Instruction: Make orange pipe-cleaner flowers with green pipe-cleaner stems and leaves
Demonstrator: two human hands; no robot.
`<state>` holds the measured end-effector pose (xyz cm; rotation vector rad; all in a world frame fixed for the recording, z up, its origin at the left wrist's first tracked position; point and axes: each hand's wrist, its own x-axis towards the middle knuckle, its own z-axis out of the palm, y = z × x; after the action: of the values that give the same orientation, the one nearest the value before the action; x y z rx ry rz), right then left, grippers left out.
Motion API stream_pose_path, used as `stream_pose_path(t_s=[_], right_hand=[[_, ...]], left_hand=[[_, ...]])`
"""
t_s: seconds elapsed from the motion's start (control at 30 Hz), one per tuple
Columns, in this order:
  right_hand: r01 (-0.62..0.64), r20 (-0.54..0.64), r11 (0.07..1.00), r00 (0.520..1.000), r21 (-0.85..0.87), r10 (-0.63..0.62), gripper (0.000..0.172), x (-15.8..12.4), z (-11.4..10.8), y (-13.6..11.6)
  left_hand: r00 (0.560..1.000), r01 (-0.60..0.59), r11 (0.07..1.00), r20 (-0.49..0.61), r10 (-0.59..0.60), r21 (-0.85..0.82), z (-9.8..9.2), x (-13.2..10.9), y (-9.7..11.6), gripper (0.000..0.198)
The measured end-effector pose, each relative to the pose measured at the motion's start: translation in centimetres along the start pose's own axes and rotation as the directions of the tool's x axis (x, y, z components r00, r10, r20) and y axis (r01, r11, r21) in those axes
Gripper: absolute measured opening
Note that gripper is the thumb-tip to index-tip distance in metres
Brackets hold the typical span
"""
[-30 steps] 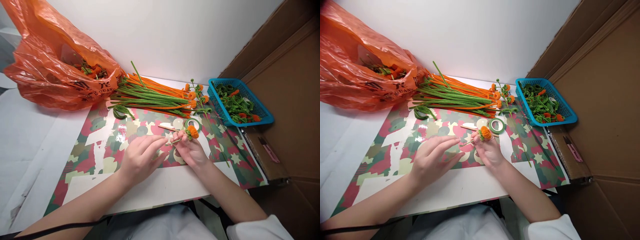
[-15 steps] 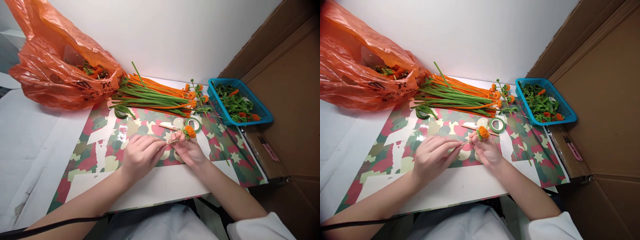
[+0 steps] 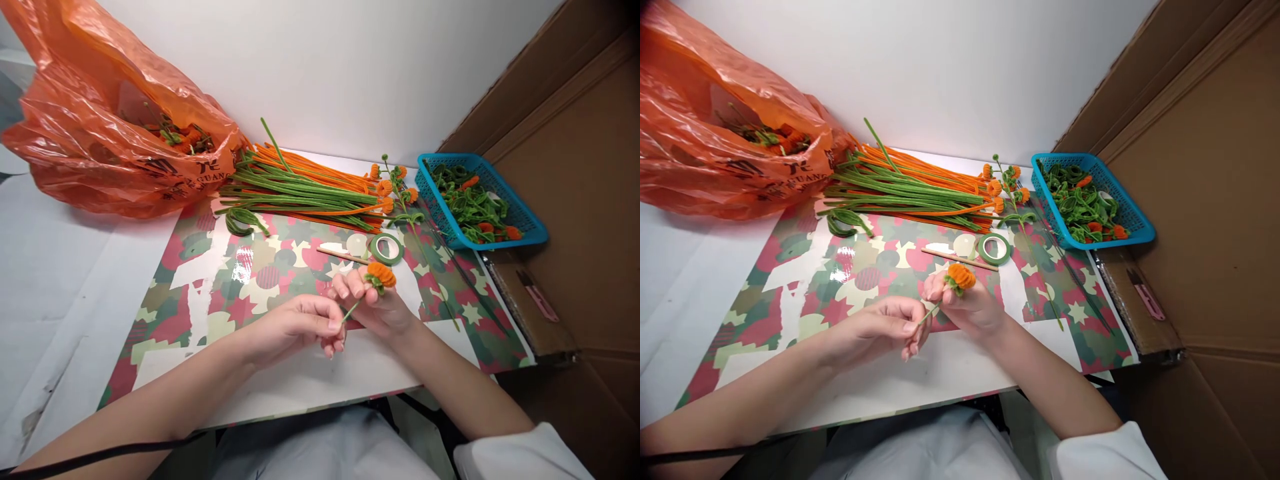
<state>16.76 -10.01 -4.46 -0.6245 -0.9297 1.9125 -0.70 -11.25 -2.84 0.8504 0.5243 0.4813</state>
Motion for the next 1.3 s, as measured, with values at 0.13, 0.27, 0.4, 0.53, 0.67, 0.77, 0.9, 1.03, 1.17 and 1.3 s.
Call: stream_pose_path(t_s=[0.13, 0.27, 0.4, 0.53, 0.67, 0.77, 0.9, 1.03, 1.17, 1.3], right_hand=[[-0.057, 0.071, 0.996, 0.996, 0.072, 0.052, 0.028, -0.1, -0.2, 0.6], [-0.007, -0.084, 1.0, 0.996, -0.011, 0.006, 0.031, 0.1, 0.0, 0.1], [-0.009, -0.215, 1.0, 0.977, 0.0, 0.009, 0.03, 0.2, 0.3, 0.0], [-0.029, -0.25, 0.998, 0.967, 0.056, 0.042, 0.03, 0.2, 0.6, 0.8], [-0.065, -0.243, 0.984, 0.964, 0.164, 0.104, 0.029, 0.3, 0.5, 1.3], [-0.057, -0.265, 0.978, 0.958, 0.201, 0.111, 0.03, 0.4, 0.3, 1.3], [-0.052, -0.264, 0.979, 0.959, 0.195, 0.103, 0.029, 0.3, 0.3, 1.3], [-0.026, -0.282, 0.984, 0.956, 0.175, 0.075, 0.029, 0.4, 0.4, 1.4], [-0.017, -0.262, 0.995, 0.964, 0.102, 0.044, 0.029, 0.4, 0.4, 1.4], [0.018, -0.226, 0.999, 0.974, 0.029, -0.011, 0.028, 0.3, 0.3, 1.2]], left_hand=[[0.991, 0.122, 0.989, 0.067, -0.116, -0.088, 0.4, 0.2, -0.5, 0.031], [0.982, -0.108, 0.938, -0.114, 0.153, 0.329, 0.5, -0.1, -0.7, 0.026], [0.645, -0.194, 0.119, 0.035, 0.764, 0.974, 0.2, -0.2, -1.0, 0.03], [0.46, 0.023, -0.376, 0.324, 0.827, 0.926, 0.0, 0.2, -1.3, 0.021], [0.414, 0.082, -0.45, 0.38, 0.827, 0.889, -0.1, 0.3, -0.9, 0.017], [0.408, 0.073, -0.463, 0.397, 0.822, 0.883, -0.2, 0.2, -0.8, 0.018], [0.408, 0.071, -0.455, 0.39, 0.825, 0.888, -0.3, 0.0, -0.8, 0.017], [0.409, 0.065, -0.411, 0.351, 0.843, 0.909, -0.4, -0.1, -0.8, 0.012], [0.476, -0.024, -0.156, 0.148, 0.867, 0.988, -0.2, -0.2, -0.8, 0.006], [0.746, -0.178, 0.523, -0.232, 0.624, 0.834, 0.0, -0.4, -0.6, 0.012]])
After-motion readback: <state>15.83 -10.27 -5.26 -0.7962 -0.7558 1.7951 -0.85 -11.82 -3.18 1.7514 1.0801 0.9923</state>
